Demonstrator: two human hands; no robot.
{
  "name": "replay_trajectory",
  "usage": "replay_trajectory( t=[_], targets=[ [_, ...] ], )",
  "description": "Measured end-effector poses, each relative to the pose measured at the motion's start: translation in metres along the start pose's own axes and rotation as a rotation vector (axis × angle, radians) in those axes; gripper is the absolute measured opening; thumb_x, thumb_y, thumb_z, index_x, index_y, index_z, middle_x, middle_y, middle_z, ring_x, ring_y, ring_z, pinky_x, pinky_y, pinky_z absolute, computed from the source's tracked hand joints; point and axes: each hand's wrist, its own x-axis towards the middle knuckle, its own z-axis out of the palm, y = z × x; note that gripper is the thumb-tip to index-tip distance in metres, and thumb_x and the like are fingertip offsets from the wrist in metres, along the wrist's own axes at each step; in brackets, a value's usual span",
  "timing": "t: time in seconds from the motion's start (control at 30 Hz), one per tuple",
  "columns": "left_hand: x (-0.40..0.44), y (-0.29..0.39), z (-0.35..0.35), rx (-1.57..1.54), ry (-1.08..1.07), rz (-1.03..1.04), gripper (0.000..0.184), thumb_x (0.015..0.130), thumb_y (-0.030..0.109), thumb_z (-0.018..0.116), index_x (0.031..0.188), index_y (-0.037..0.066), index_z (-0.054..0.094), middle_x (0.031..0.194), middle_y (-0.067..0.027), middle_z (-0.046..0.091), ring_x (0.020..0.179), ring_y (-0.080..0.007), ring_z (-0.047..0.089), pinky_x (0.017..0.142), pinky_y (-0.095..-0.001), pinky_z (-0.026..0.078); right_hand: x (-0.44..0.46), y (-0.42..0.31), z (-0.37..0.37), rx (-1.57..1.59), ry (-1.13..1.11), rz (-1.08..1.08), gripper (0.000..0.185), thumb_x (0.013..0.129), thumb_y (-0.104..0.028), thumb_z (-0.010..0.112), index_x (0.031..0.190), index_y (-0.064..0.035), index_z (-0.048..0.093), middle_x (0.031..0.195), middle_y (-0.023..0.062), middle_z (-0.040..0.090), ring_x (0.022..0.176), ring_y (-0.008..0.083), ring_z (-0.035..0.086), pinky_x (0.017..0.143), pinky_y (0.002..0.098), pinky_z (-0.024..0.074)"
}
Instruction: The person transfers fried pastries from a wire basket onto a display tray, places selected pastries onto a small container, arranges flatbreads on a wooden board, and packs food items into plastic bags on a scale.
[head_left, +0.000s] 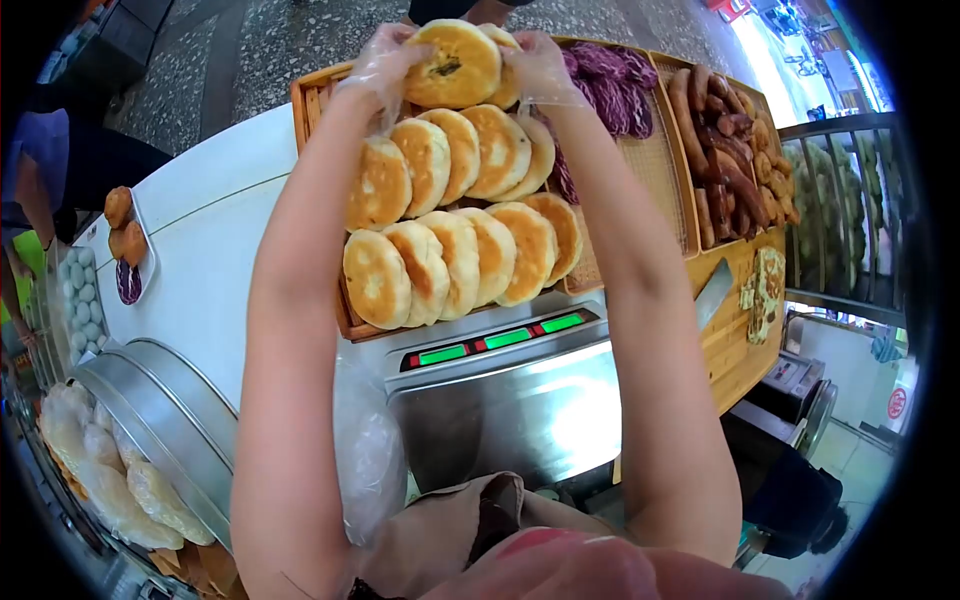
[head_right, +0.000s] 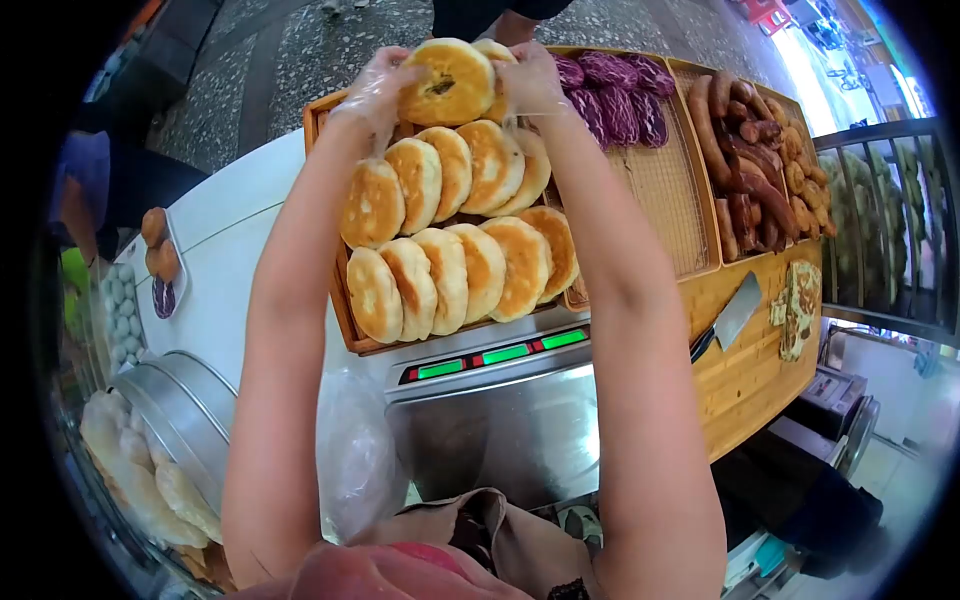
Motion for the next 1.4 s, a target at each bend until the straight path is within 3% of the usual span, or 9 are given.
replay_trajectory(
  t=[0.3,0.43,0.53,0.7,0.73,0.8,0.9,1.23,1.4],
  targets=[
    [-0.009,-0.024,-0.003,0.904,-0.006,0.416,0.061,0.088,0.05,0.053,0.133,0.008,0.048,0.121,-0.0206,0.058,0.115,-0.0346,0.052,0.099,-0.037,0.04,-0.024,-0.001,-0.018,-0.646,0.22,-0.547,0.033,0.082,-0.028,0.06,0.108,-0.0063,0.062,0.105,0.0221,0.062,0.097,0.0396,0.058,0.083,0.0467,0.0474],
    [-0.058,0.005,-0.024,0.701,-0.41,-0.129,0.062,0.09,0.056,0.042,0.135,0.012,0.047,0.135,-0.0113,0.05,0.126,-0.0257,0.045,0.103,-0.0343,0.035,-0.067,0.0,-0.013,-0.629,-0.261,-0.731,0.04,0.088,-0.03,0.052,0.122,-0.008,0.052,0.105,0.0189,0.063,0.101,0.0357,0.058,0.085,0.0443,0.0464],
    [-0.068,-0.027,-0.026,0.887,-0.312,0.088,0.063,0.091,0.058,0.04,0.134,0.013,0.049,0.138,-0.011,0.047,0.127,-0.0248,0.044,0.104,-0.0336,0.033,-0.091,0.006,0.002,-0.691,-0.16,-1.127,0.038,0.091,-0.029,0.049,0.12,-0.0061,0.053,0.11,0.0184,0.062,0.105,0.0321,0.057,0.089,0.0411,0.0449],
    [-0.108,0.033,-0.033,0.797,-0.266,0.083,0.057,0.092,0.052,0.042,0.133,0.013,0.049,0.136,-0.0122,0.047,0.125,-0.0245,0.043,0.103,-0.0348,0.034,-0.114,-0.031,-0.016,-0.675,-0.448,-0.593,0.049,0.094,-0.039,0.042,0.123,-0.0007,0.053,0.127,0.02,0.053,0.117,0.0321,0.051,0.098,0.0382,0.0411],
    [-0.115,0.031,-0.045,0.874,-0.17,0.295,0.05,0.094,0.045,0.045,0.131,0.011,0.05,0.131,-0.0132,0.05,0.122,-0.0225,0.045,0.101,-0.0341,0.035,-0.118,-0.026,-0.024,-0.672,-0.454,-0.601,0.049,0.094,-0.039,0.042,0.123,-0.0007,0.053,0.127,0.02,0.053,0.117,0.0321,0.051,0.098,0.0382,0.0411],
    [-0.146,0.091,-0.046,0.006,-0.018,-0.215,0.073,0.091,0.053,0.046,0.143,0.005,0.029,0.148,-0.0123,0.03,0.13,-0.0319,0.035,0.108,-0.0461,0.026,-0.122,-0.013,-0.04,-0.966,-0.336,-1.037,0.043,0.084,-0.028,0.057,0.119,-0.0026,0.055,0.122,0.0182,0.057,0.113,0.0312,0.054,0.093,0.0382,0.0449],
    [-0.176,0.099,-0.114,0.269,-0.111,-0.02,0.062,0.092,0.049,0.044,0.134,0.005,0.043,0.144,-0.0163,0.036,0.131,-0.0329,0.034,0.108,-0.046,0.024,-0.155,-0.017,-0.043,-0.395,-0.205,-0.393,0.04,0.085,-0.022,0.058,0.118,-0.0001,0.058,0.115,0.0195,0.061,0.108,0.0315,0.058,0.093,0.0365,0.0447],
    [-0.48,0.129,-0.079,0.987,0.093,0.334,0.022,0.081,0.026,0.068,0.094,0.009,0.064,0.094,-0.0147,0.062,0.084,-0.0266,0.061,0.073,-0.0369,0.049,-0.36,-0.091,-0.055,0.113,-0.245,-0.185,0.019,0.088,-0.012,0.063,0.101,0.0026,0.065,0.085,0.0023,0.064,0.077,0.0061,0.056,0.071,0.0207,0.0463],
    [-0.48,0.14,-0.107,0.474,0.214,0.099,0.014,0.087,0.017,0.064,0.095,0.006,0.063,0.07,-0.0041,0.063,0.063,-0.0126,0.058,0.065,-0.0268,0.047,-0.413,-0.13,-0.056,0.15,-0.255,-0.232,0.018,0.088,-0.01,0.062,0.101,0.003,0.065,0.086,0.0025,0.064,0.077,0.0071,0.057,0.071,0.0212,0.0467]
  ],
)
